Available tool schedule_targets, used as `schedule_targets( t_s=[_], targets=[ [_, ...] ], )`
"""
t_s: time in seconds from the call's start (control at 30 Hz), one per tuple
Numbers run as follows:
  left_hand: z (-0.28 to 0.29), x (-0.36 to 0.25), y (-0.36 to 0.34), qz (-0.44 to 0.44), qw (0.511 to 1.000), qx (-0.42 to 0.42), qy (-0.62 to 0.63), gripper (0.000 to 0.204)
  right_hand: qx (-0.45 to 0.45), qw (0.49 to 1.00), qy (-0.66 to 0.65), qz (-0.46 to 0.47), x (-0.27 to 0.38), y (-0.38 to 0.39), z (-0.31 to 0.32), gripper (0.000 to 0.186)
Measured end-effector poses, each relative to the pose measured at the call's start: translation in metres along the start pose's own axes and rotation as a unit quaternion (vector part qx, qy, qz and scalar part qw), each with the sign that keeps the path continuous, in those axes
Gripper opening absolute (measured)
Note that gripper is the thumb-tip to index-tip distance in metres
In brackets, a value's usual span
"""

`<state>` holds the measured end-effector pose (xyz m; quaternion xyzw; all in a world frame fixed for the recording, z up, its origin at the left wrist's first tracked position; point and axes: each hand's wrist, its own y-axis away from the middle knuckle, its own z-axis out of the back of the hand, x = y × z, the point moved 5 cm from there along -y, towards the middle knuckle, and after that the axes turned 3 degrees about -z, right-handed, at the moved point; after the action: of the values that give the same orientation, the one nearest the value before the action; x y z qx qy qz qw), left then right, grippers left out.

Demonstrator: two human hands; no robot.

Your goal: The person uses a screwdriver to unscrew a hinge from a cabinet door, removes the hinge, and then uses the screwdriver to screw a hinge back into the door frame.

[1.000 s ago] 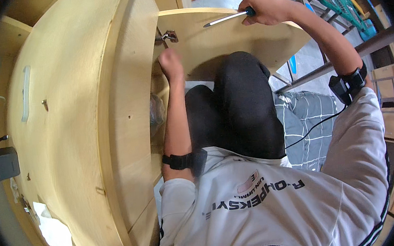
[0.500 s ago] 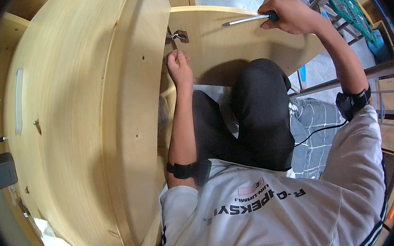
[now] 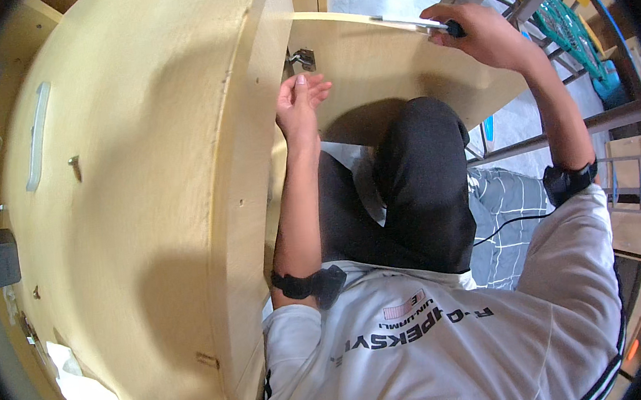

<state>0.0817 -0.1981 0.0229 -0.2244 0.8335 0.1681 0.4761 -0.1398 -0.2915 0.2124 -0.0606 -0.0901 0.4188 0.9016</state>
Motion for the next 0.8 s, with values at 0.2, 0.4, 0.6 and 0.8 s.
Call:
schedule_targets(
  t_s=[0.2, 0.4, 0.6, 0.8],
  targets=[
    [0.002, -0.025, 0.01, 0.1, 0.986, 0.046, 0.125, 0.016, 0.118, 0.867, -0.384, -0.295, 0.09, 0.05, -0.027, 0.029],
    [0.007, -0.008, 0.019, 0.104, 0.974, 0.123, 0.157, 0.009, 0.207, 0.59, -0.742, -0.24, 0.147, 0.096, -0.119, 0.026],
    [0.01, -0.014, 0.029, 0.091, 0.96, 0.233, 0.128, 0.011, 0.174, 0.685, -0.675, -0.21, 0.146, 0.1, -0.119, 0.036],
    [0.02, -0.013, 0.024, 0.103, 0.943, 0.256, 0.183, 0.012, 0.197, 0.688, -0.666, -0.209, 0.148, 0.1, -0.106, 0.038]
  ],
)
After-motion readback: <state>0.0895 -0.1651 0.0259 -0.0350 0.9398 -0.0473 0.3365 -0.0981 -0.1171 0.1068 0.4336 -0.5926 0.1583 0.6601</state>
